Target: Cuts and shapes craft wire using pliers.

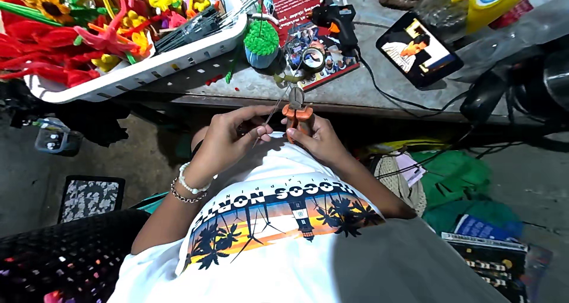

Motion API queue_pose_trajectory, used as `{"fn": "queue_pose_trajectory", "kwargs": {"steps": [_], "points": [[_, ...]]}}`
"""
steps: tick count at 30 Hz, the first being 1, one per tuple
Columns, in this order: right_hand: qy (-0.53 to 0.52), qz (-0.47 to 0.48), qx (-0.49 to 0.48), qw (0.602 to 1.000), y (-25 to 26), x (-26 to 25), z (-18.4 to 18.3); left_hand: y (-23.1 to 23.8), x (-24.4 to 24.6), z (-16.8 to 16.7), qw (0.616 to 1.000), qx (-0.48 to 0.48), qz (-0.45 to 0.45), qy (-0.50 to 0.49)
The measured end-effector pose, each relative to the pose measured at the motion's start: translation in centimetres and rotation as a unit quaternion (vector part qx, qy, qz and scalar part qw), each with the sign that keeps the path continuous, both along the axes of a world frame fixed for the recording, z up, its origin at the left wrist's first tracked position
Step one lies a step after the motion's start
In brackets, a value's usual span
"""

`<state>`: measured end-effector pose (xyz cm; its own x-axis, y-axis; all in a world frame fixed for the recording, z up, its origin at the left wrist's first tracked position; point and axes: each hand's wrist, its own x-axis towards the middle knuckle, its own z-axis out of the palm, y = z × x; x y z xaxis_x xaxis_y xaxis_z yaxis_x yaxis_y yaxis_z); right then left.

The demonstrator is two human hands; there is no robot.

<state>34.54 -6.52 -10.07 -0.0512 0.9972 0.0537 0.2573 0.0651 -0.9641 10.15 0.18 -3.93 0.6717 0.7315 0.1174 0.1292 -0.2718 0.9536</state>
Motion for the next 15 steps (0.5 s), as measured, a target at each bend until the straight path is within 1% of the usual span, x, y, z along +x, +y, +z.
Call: {"fn": "queue_pose_trajectory", "kwargs": {"steps": [3, 6, 10, 13, 15], "points": [[-0.016, 0.026, -0.002, 1.0, 0.0, 0.1, 0.2, -0.1, -0.2, 0.3, 0.999, -0.034, -0.013, -0.011], [0.019, 0.06, -0.021, 0.998, 0.0, 0.4, 0.2, 0.0, -0.4, 0.4, 0.999, -0.042, -0.013, -0.016], [0.045, 0.07, -0.039, 0.996, -0.1, 0.6, 0.5, -0.1, -0.5, 0.5, 0.998, -0.055, -0.022, -0.026], [0.101, 0.115, 0.001, 0.988, 0.4, 0.7, 0.1, -0.1, -0.5, 0.7, 0.995, -0.074, -0.038, -0.047], [0.172, 0.177, 0.002, 0.969, 1.1, 0.9, -0.8, 0.0, -0.7, 0.8, 0.994, -0.089, -0.046, -0.054]]}}
